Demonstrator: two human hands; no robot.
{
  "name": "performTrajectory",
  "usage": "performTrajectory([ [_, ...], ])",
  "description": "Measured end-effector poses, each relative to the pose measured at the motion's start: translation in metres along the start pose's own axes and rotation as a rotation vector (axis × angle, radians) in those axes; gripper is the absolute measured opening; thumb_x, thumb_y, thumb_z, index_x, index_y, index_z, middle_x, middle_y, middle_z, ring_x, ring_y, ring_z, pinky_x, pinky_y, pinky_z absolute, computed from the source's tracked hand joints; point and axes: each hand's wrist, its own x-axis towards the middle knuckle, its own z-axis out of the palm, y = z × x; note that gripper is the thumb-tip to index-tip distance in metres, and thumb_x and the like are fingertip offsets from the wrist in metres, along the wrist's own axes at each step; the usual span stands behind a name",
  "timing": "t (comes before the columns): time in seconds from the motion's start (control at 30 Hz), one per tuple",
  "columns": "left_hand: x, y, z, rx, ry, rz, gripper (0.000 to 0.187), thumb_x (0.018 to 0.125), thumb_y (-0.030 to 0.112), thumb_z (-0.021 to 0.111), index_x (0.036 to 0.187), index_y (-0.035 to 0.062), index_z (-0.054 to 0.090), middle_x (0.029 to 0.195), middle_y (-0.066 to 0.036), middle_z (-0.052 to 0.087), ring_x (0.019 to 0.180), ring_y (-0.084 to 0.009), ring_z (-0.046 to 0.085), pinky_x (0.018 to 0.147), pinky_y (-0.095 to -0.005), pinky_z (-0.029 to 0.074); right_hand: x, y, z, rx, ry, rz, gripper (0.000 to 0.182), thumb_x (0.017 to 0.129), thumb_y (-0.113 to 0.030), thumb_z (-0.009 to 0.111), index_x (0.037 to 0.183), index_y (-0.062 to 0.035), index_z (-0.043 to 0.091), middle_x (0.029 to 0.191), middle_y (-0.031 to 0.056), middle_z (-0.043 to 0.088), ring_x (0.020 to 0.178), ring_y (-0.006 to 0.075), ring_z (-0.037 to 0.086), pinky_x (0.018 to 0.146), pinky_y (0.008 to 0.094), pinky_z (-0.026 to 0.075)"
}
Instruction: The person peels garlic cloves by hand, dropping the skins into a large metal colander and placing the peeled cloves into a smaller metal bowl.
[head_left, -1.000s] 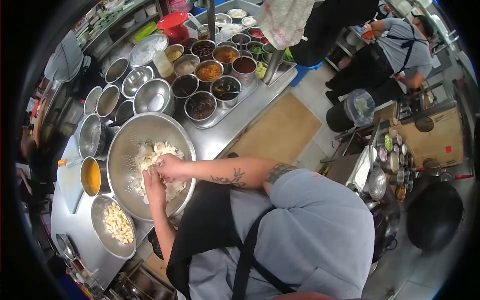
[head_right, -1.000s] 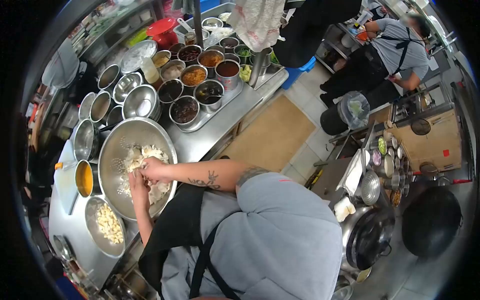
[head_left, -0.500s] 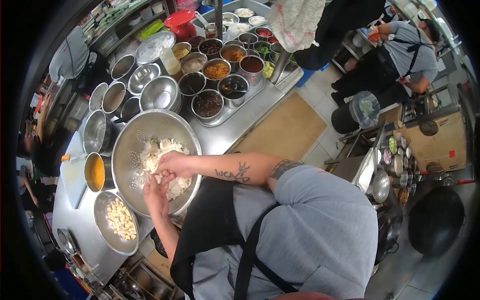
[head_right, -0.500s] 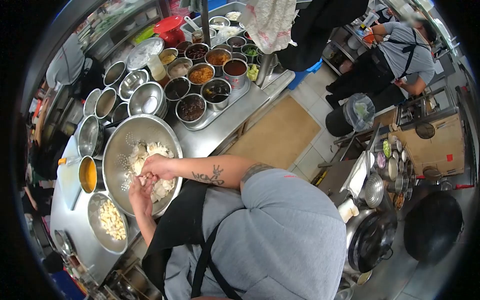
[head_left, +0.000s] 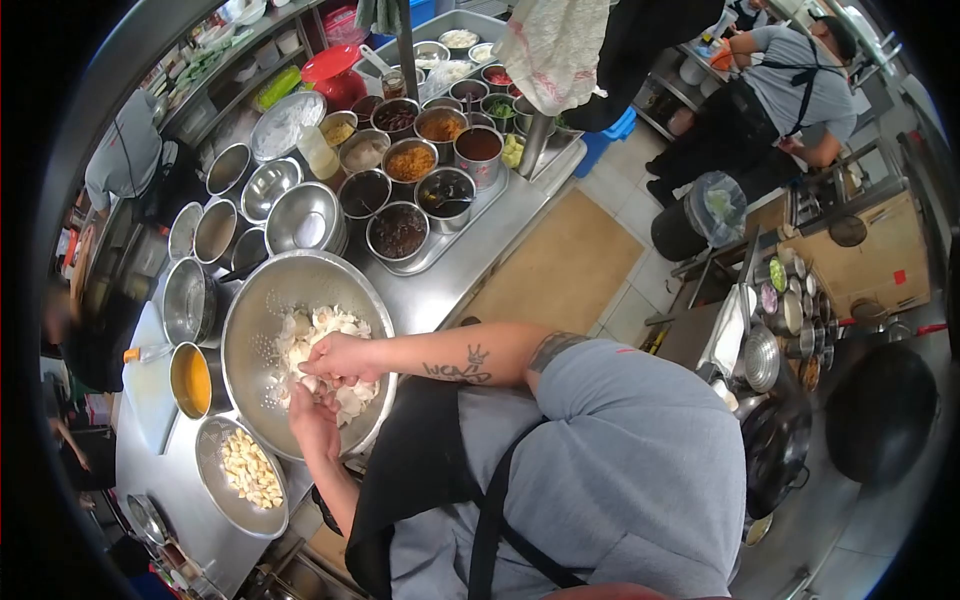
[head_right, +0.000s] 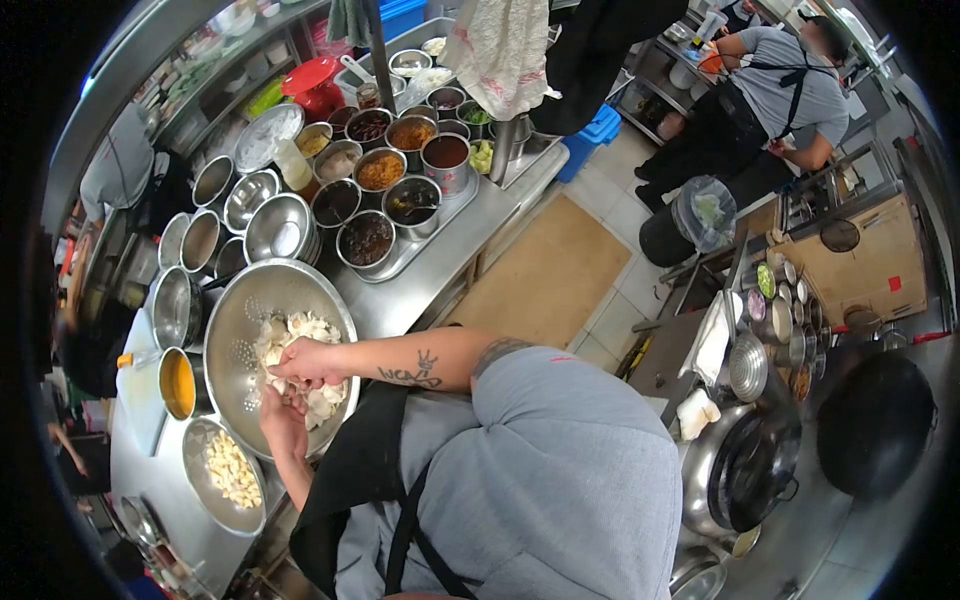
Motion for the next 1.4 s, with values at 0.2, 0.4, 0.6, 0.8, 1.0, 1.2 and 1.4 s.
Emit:
performTrajectory([
  [0.2, -0.002, 0.004, -0.002, 0.238, -0.153, 0.027, 0.036, 0.105, 0.041, 0.046, 0.1, 0.0061, 0.055, 0.072, 0.0, 0.054, 0.056, -0.0088, 0.045, 0.05, -0.0232, 0.038, 0.003, -0.001, -0.001, -0.222, -0.027, -0.16, 0.027, 0.094, -0.03, 0.069, 0.093, -0.005, 0.06, 0.067, 0.0018, 0.056, 0.053, 0.0087, 0.049, 0.043, 0.024, 0.035],
  [0.4, 0.007, 0.007, 0.01, 0.417, 0.042, 0.114, 0.046, 0.103, 0.049, 0.045, 0.084, 0.0087, 0.058, 0.064, 0.002, 0.052, 0.05, -0.0058, 0.041, 0.044, -0.0229, 0.03, -0.004, -0.015, 0.004, -0.17, -0.055, -0.036, 0.034, 0.098, -0.037, 0.06, 0.087, -0.0042, 0.06, 0.065, 0.0014, 0.055, 0.051, 0.0085, 0.047, 0.043, 0.0245, 0.035],
  [0.6, 0.042, -0.026, 0.013, 0.307, 0.091, 0.406, 0.04, 0.105, 0.036, 0.049, 0.085, 0.003, 0.061, 0.072, -0.003, 0.061, 0.061, -0.0094, 0.055, 0.051, -0.0251, 0.042, 0.024, 0.019, 0.022, -0.094, 0.319, -0.345, 0.035, 0.096, -0.029, 0.056, 0.079, 0.0009, 0.063, 0.064, 0.0079, 0.06, 0.054, 0.016, 0.056, 0.05, 0.0333, 0.045],
  [0.8, 0.042, -0.031, 0.026, 0.185, 0.208, 0.407, 0.038, 0.105, 0.032, 0.05, 0.086, -0.0007, 0.057, 0.08, -0.008, 0.063, 0.071, -0.0156, 0.063, 0.058, -0.0286, 0.052, 0.018, 0.016, 0.022, -0.366, 0.517, -0.513, 0.035, 0.092, -0.023, 0.055, 0.074, 0.0057, 0.062, 0.068, 0.0226, 0.064, 0.063, 0.0271, 0.065, 0.059, 0.0416, 0.05],
  [1.0, 0.02, -0.016, 0.048, -0.033, 0.217, 0.251, 0.035, 0.105, 0.033, 0.048, 0.09, 0.0027, 0.055, 0.083, -0.006, 0.062, 0.071, -0.0137, 0.061, 0.056, -0.0259, 0.05, 0.017, 0.022, 0.025, -0.403, 0.543, -0.597, 0.035, 0.09, -0.025, 0.058, 0.075, 0.0052, 0.064, 0.071, 0.0262, 0.065, 0.064, 0.035, 0.068, 0.06, 0.0439, 0.051],
  [1.2, 0.03, -0.023, 0.014, -0.149, 0.093, 0.049, 0.035, 0.106, 0.038, 0.045, 0.095, 0.0068, 0.056, 0.069, 0.001, 0.05, 0.054, -0.0083, 0.044, 0.044, -0.0234, 0.032, -0.001, -0.006, 0.017, -0.514, 0.18, -0.372, 0.041, 0.092, -0.032, 0.061, 0.077, 0.0055, 0.064, 0.068, 0.0186, 0.067, 0.063, 0.0236, 0.068, 0.058, 0.0364, 0.053],
  [1.4, 0.018, -0.002, 0.01, -0.194, 0.021, -0.015, 0.031, 0.106, 0.037, 0.045, 0.096, 0.0085, 0.054, 0.066, 0.003, 0.046, 0.05, -0.0064, 0.036, 0.042, -0.0229, 0.027, 0.021, 0.006, 0.002, -0.391, -0.047, -0.441, 0.04, 0.091, -0.036, 0.069, 0.082, 0.0024, 0.065, 0.068, 0.0118, 0.068, 0.059, 0.015, 0.067, 0.05, 0.0286, 0.05],
])
